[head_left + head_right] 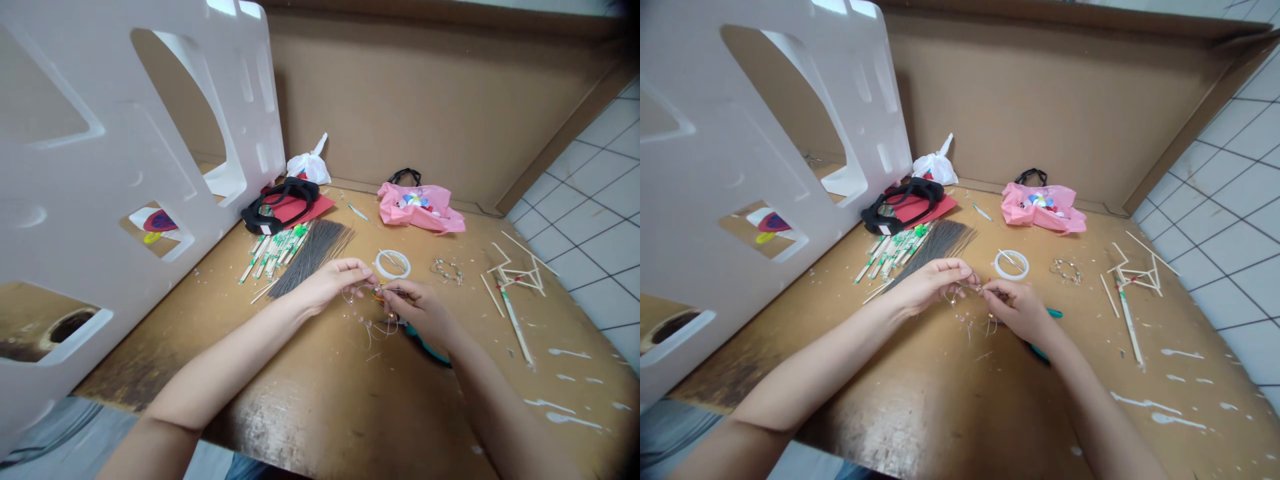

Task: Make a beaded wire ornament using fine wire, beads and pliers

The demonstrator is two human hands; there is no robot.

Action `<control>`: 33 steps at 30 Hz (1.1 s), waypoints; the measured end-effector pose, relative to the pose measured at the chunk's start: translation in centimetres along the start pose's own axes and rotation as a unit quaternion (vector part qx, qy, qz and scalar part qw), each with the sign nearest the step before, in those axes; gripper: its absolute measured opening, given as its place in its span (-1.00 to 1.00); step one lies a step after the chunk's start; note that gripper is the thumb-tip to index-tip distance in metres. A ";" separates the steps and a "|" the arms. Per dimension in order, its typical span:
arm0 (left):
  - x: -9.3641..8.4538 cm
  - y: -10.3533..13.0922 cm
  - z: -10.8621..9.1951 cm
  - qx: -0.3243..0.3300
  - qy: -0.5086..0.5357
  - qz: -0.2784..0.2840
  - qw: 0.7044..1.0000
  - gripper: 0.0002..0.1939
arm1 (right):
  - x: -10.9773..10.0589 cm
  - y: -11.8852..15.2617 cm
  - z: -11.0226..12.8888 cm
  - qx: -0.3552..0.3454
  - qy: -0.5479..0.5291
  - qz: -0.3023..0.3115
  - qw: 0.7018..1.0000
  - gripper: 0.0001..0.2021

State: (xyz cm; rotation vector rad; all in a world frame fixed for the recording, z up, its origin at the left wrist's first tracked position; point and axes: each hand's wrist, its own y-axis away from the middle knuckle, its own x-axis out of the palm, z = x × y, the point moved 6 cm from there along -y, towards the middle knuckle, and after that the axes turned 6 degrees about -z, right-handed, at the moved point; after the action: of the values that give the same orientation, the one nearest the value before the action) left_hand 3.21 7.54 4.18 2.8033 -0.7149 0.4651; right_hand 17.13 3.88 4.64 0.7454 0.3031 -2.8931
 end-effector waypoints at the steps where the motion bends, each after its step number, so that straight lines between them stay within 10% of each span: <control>1: 0.0 0.0 0.0 0.003 -0.005 0.000 1.000 -0.80 | -0.1 -0.1 -0.2 0.008 -0.010 -0.002 1.000 -0.77; 15: -0.9 -0.6 0.2 0.048 -0.028 -0.079 0.995 -0.67 | -4.9 -0.5 -0.2 -0.034 -0.116 -0.319 0.940 -0.85; 20: 0.8 -0.1 1.0 0.030 -0.079 0.000 0.996 -0.62 | -5.1 -0.1 -0.3 -0.042 -0.099 -0.362 0.926 -0.85; 33: -0.4 0.4 -1.3 0.110 -0.047 -0.072 0.990 -0.71 | -4.0 0.0 -0.1 -0.049 -0.078 -0.353 0.931 -0.86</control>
State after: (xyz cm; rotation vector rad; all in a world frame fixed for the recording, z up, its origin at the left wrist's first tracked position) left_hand 2.39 7.75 5.29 3.0755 -0.4991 0.4111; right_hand 20.67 4.19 6.54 0.4412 0.8421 -3.5316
